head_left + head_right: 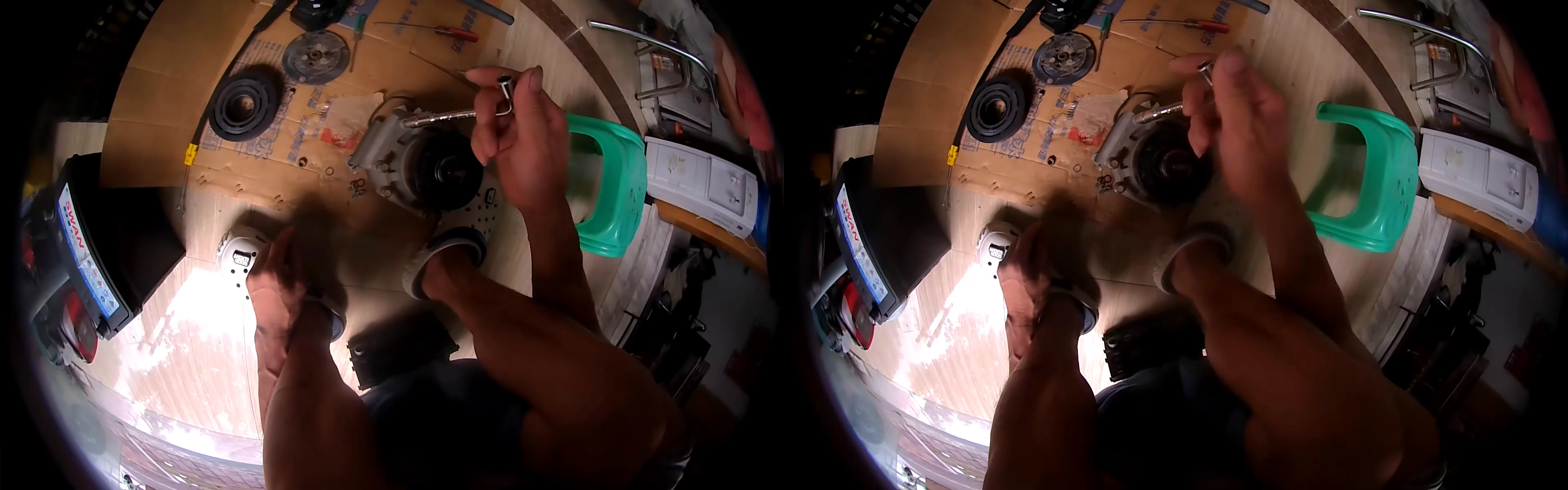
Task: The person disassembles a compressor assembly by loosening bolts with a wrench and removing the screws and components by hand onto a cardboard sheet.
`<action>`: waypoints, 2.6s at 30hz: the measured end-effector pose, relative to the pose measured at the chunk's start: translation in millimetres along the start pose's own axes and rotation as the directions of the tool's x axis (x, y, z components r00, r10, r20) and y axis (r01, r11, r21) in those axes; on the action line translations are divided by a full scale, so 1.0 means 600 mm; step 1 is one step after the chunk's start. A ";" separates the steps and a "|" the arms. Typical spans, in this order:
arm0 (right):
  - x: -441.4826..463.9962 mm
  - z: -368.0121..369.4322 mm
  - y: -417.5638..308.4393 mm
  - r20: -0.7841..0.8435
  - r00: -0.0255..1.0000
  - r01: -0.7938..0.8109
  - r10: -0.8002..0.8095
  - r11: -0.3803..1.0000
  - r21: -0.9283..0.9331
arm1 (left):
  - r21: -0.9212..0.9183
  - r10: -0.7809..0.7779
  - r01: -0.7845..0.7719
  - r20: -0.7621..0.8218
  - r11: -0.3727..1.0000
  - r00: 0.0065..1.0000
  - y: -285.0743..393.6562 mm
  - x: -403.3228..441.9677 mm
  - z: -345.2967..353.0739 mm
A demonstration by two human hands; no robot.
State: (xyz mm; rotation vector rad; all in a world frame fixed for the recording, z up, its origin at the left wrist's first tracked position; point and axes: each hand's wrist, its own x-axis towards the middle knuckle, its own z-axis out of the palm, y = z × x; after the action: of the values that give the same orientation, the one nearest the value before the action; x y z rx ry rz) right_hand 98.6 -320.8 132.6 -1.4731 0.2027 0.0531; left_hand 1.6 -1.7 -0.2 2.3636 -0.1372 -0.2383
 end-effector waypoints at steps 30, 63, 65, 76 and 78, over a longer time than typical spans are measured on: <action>-0.001 -0.017 0.041 -0.154 0.959 0.133 -0.239 0.856 -0.500 | 0.011 0.022 -0.022 -0.011 1.000 1.000 -0.008 -0.001 0.004; 0.003 -0.024 0.027 0.395 0.784 0.609 -0.479 0.471 -0.638 | -0.001 -0.005 0.005 -0.014 1.000 1.000 -0.002 0.002 0.002; -0.005 -0.018 0.020 0.275 0.848 0.519 -0.453 0.603 -0.606 | 0.004 -0.005 0.005 -0.016 1.000 1.000 -0.001 0.002 0.002; -0.011 -0.013 0.036 -0.067 0.993 0.099 -0.092 0.990 0.103 | 0.025 0.011 -0.010 -0.033 1.000 0.999 -0.005 0.002 0.007; -0.009 -0.020 0.036 -0.057 0.998 0.040 -0.034 0.993 0.109 | 0.028 0.010 -0.009 -0.037 1.000 0.999 -0.006 0.001 0.008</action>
State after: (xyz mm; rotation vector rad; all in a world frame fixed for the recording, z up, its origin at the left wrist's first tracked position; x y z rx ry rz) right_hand 88.4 -330.3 111.5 -1.3691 0.2192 -0.0280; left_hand 1.0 -2.4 -6.3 2.3932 -0.1350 -0.1891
